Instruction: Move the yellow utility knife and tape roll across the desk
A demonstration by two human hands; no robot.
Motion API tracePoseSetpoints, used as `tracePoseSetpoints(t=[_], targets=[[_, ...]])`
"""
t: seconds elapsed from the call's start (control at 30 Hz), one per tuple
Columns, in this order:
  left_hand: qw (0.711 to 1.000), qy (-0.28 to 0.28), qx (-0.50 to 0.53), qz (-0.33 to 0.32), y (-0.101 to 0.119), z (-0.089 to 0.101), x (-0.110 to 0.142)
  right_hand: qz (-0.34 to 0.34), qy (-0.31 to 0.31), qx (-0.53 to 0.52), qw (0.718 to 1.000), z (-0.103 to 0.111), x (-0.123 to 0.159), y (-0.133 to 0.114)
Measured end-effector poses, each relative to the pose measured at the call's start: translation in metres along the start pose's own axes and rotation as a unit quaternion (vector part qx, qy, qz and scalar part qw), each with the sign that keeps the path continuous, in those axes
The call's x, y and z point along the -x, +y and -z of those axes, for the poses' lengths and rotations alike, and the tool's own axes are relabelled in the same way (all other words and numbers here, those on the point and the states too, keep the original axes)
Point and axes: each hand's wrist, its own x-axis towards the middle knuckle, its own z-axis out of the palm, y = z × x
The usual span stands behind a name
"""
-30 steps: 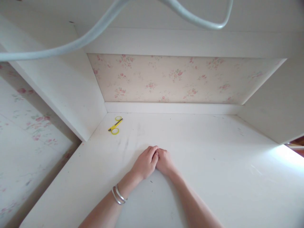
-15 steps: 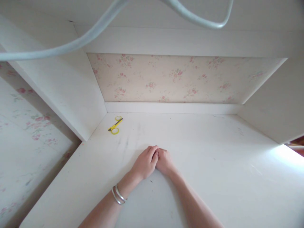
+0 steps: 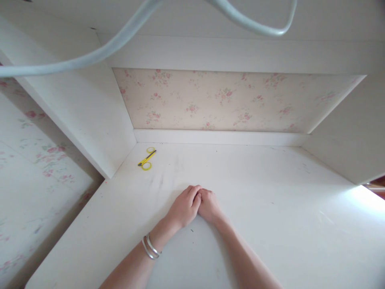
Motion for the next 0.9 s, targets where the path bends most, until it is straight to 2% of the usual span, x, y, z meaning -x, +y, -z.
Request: tracePoseSetpoints(t=[0.7, 0.8, 0.9], targets=[[1.0, 0.006, -0.003, -0.005, 0.003, 0.002, -0.001, -0.009, -0.009, 0.008, 1.0, -0.002, -0.002, 0.002], [0.999, 0.034, -0.03, -0.019, 0.001, 0.005, -0.001, 0.001, -0.009, -0.003, 1.0, 0.0, -0.002, -0.001], [0.994, 0.088, -0.055, -0.018, -0.013, 0.017, -0.005, 0.006, 0.001, -0.004, 1.0, 0.0, -0.003, -0.002]])
